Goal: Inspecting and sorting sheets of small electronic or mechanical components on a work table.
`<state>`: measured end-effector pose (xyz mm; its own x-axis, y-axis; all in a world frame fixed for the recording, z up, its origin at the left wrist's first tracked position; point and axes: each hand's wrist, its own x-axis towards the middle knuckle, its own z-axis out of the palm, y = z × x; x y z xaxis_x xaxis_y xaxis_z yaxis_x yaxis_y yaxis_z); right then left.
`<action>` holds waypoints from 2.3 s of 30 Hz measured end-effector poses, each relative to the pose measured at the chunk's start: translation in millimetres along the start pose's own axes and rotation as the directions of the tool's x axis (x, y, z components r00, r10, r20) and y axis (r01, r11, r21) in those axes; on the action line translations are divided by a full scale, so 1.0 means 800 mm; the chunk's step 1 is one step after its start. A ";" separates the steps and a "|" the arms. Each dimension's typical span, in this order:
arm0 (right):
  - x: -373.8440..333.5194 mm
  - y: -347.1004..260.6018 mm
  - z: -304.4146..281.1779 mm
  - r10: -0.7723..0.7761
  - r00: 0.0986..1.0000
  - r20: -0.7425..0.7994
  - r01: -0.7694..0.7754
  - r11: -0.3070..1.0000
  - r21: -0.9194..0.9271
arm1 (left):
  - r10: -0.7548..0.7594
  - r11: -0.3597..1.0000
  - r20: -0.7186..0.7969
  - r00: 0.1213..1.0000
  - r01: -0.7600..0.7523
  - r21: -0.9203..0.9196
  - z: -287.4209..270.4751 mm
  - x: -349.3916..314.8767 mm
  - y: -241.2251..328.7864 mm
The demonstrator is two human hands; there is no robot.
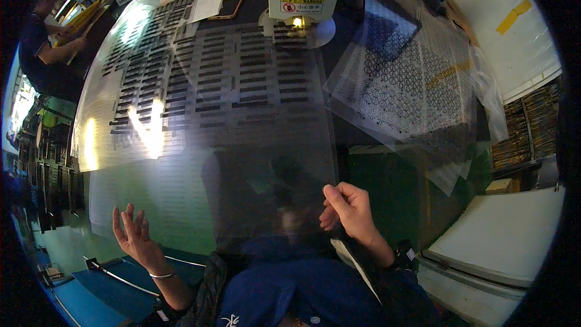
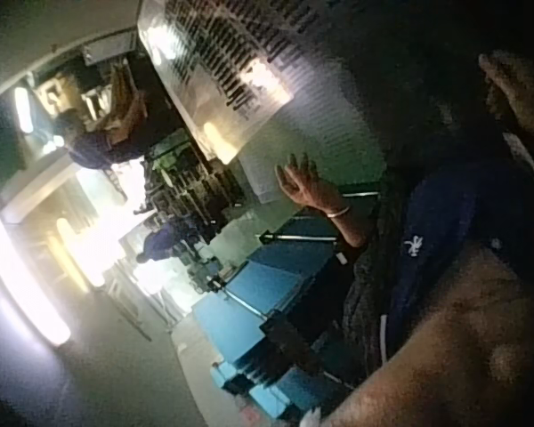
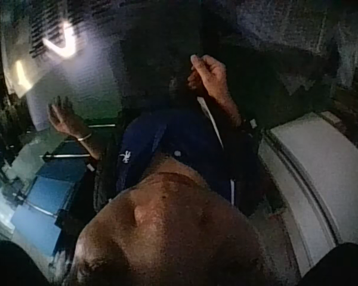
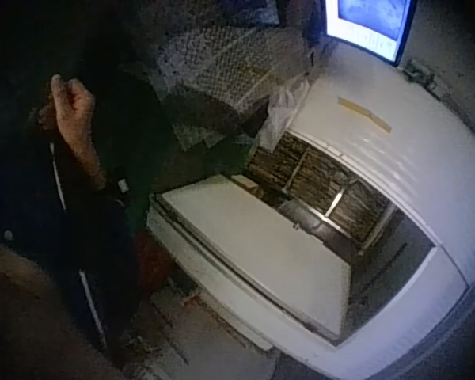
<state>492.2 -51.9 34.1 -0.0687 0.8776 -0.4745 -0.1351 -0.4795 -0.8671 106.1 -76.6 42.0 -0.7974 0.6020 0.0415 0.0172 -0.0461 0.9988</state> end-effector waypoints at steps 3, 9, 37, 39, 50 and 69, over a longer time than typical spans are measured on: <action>0.001 -0.002 0.001 -0.001 1.000 0.001 0.001 1.000 0.006 | -0.003 1.000 0.003 1.000 0.003 -0.001 -0.004 0.004 -0.004; 0.002 -0.003 0.004 0.002 1.000 -0.015 -0.002 1.000 0.008 | -0.012 1.000 0.006 1.000 0.012 -0.009 -0.004 0.006 -0.003; 0.006 -0.003 0.005 0.047 0.999 0.015 -0.048 0.998 0.032 | -0.024 1.000 0.008 1.000 0.024 -0.008 -0.013 0.010 -0.010; 0.002 -0.002 0.007 0.074 0.986 0.146 -0.082 0.995 0.048 | -0.023 0.999 0.013 1.000 0.023 -0.027 -0.022 0.012 -0.008; -0.012 0.006 0.008 0.087 0.897 0.433 -0.260 0.896 0.359 | -0.003 0.994 0.047 0.999 -0.002 0.113 -0.047 0.016 -0.017; 0.006 -0.003 0.006 0.064 0.986 0.152 -0.099 0.966 0.237 | 0.004 1.000 0.083 0.997 -0.002 -0.018 -0.012 0.021 -0.013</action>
<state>487.6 -46.3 34.5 -0.2263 0.8356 -0.5005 -0.3580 -0.5492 -0.7551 87.2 -73.6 31.9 -0.7443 0.6662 0.0473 0.0079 -0.0619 0.9980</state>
